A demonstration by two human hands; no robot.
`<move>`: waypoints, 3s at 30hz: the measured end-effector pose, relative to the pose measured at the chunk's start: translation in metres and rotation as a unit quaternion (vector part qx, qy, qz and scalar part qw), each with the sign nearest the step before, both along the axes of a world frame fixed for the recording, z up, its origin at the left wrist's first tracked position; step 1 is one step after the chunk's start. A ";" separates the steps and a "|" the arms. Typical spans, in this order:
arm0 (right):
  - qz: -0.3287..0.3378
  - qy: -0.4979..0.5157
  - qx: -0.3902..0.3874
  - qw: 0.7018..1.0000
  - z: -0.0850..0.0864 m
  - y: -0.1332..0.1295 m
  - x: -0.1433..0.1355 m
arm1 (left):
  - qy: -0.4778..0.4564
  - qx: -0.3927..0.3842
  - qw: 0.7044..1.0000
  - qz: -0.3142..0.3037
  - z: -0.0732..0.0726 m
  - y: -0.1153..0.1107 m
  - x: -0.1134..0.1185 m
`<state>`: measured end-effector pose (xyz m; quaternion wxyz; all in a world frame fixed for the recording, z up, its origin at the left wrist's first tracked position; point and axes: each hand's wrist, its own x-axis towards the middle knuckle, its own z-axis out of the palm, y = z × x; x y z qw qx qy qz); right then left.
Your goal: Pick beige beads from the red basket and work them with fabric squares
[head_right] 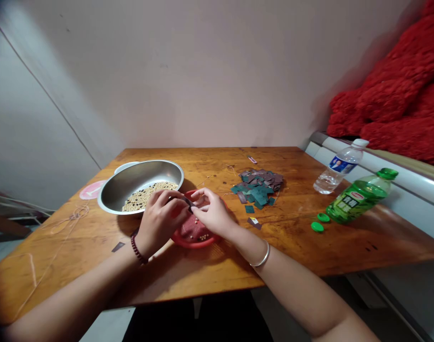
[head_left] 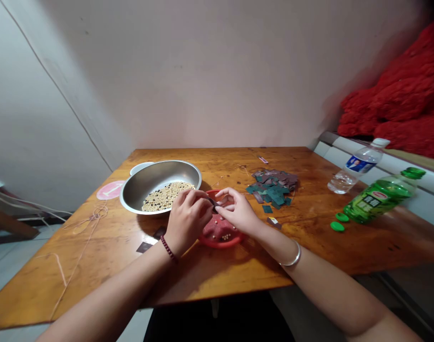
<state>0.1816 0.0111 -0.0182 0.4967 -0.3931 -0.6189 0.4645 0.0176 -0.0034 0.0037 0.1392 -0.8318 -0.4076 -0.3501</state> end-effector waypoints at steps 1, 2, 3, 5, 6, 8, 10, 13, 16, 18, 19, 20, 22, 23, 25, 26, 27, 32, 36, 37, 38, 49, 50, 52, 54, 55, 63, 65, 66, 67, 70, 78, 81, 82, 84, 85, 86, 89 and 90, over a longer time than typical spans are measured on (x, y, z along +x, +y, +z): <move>0.000 0.000 -0.003 1.000 0.000 0.000 0.000 | -0.005 0.001 1.000 0.006 0.000 0.000 0.000; 0.001 0.000 -0.005 1.000 0.000 0.000 0.000 | -0.009 0.001 1.000 0.008 0.000 0.000 0.000; 0.000 -0.001 -0.007 1.000 0.000 0.000 0.000 | -0.012 0.001 1.000 0.005 -0.001 0.000 0.000; -0.002 -0.001 -0.004 1.000 0.000 0.000 0.001 | -0.009 -0.001 1.000 -0.007 -0.001 -0.001 0.001; -0.002 0.000 -0.002 1.000 0.000 -0.001 0.001 | -0.006 -0.002 1.000 -0.011 -0.001 -0.001 0.001; -0.001 0.003 -0.002 1.000 0.001 -0.001 0.001 | -0.005 -0.003 1.000 -0.005 -0.001 -0.001 0.001; 0.003 0.007 -0.008 1.000 0.001 -0.002 0.000 | -0.013 -0.002 1.000 0.010 -0.001 0.000 0.001; 0.000 0.009 -0.016 1.000 0.003 -0.003 0.000 | -0.020 -0.008 1.000 0.011 -0.001 0.000 0.000; -0.003 0.011 -0.013 1.000 0.004 -0.003 0.000 | -0.012 -0.016 1.000 -0.002 -0.002 -0.001 0.001; -0.004 0.012 -0.015 1.000 0.004 -0.004 0.000 | -0.012 -0.014 1.000 0.003 -0.002 -0.001 0.001; -0.004 0.012 -0.018 1.000 0.004 -0.004 0.000 | -0.015 -0.011 1.000 0.008 -0.002 0.000 0.001; -0.004 0.013 -0.020 1.000 0.004 -0.004 0.000 | -0.018 -0.009 1.000 0.010 -0.002 0.000 0.001; -0.003 0.015 -0.022 1.000 0.004 -0.003 0.000 | -0.022 -0.008 1.000 0.011 -0.002 0.000 0.002; -0.004 0.013 -0.023 1.000 0.004 -0.003 0.000 | -0.022 -0.010 1.000 0.008 -0.002 -0.001 0.002; -0.008 0.008 -0.028 1.000 0.003 -0.003 0.000 | -0.019 -0.014 1.000 0.006 -0.003 -0.001 0.002; -0.007 0.007 -0.032 0.999 0.003 -0.003 0.000 | -0.018 -0.016 1.000 0.006 -0.003 -0.001 0.002; -0.006 0.009 -0.037 0.999 0.003 -0.003 0.000 | -0.017 -0.016 1.000 0.009 -0.003 -0.001 0.002; -0.005 0.019 -0.052 0.998 0.002 -0.002 0.001 | -0.020 -0.014 1.000 0.017 -0.003 -0.002 0.001; -0.001 0.027 -0.052 0.998 0.001 -0.002 0.001 | -0.013 -0.014 1.000 0.006 -0.002 -0.002 0.001; 0.001 0.031 -0.053 0.998 0.000 -0.001 0.001 | -0.014 -0.013 1.000 0.008 -0.002 -0.002 0.001; 0.001 0.034 -0.054 0.998 0.000 -0.001 0.001 | -0.015 -0.011 1.000 0.011 -0.002 -0.002 0.001; -0.013 0.041 -0.060 0.997 0.002 0.000 0.001 | -0.028 -0.007 1.000 0.012 -0.003 -0.001 0.001; -0.013 0.040 -0.063 0.997 0.002 -0.001 0.002 | -0.030 -0.007 0.999 0.013 -0.003 -0.001 0.001; -0.013 0.038 -0.068 0.997 0.003 -0.002 0.002 | -0.026 -0.007 1.000 0.007 -0.003 -0.002 0.002; -0.013 0.035 -0.070 0.997 0.004 -0.002 0.002 | -0.017 -0.010 1.000 0.001 -0.003 -0.002 0.002; -0.012 0.035 -0.071 0.997 0.005 -0.002 0.002 | -0.015 -0.011 1.000 0.002 -0.003 -0.002 0.002; -0.020 0.032 -0.076 0.996 0.002 -0.001 0.002 | -0.015 -0.014 1.000 -0.002 -0.004 -0.001 0.002; -0.020 0.028 -0.073 0.997 0.002 -0.001 0.002 | -0.013 -0.011 1.000 0.003 -0.004 -0.001 0.002; -0.020 0.027 -0.073 0.997 0.002 -0.001 0.002 | -0.016 -0.011 1.000 0.010 -0.004 -0.001 0.002; -0.020 0.027 -0.073 0.997 0.003 -0.001 0.003 | -0.021 -0.011 1.000 0.015 -0.004 -0.001 0.002; -0.029 0.031 -0.078 0.996 0.008 -0.002 0.003 | -0.026 -0.010 1.000 0.009 -0.003 -0.001 0.002; -0.026 0.059 -0.085 0.994 0.012 -0.003 0.004 | -0.054 0.027 0.998 0.020 -0.001 -0.002 0.001; -0.031 0.066 -0.095 0.993 0.012 -0.003 0.004 | -0.054 0.049 0.997 0.024 -0.001 -0.002 0.000; -0.029 0.070 -0.098 0.992 0.013 -0.003 0.004 | -0.048 0.051 0.997 0.021 -0.001 -0.002 0.000; -0.018 0.075 -0.103 0.992 0.015 -0.003 0.004 | -0.036 0.050 0.998 0.013 -0.001 -0.002 0.000; -0.010 0.076 -0.105 0.992 0.016 -0.004 0.004 | -0.031 0.051 0.998 0.008 -0.001 -0.002 0.000; -0.003 0.077 -0.109 0.991 0.017 -0.004 0.004 | -0.028 0.054 0.998 0.003 -0.001 -0.002 0.000; 0.013 0.084 -0.122 0.989 0.021 -0.005 0.004 | -0.023 0.062 0.998 -0.006 -0.001 -0.001 0.000; 0.018 0.086 -0.124 0.988 0.021 -0.005 0.005 | -0.022 0.062 0.998 -0.007 -0.001 -0.001 0.000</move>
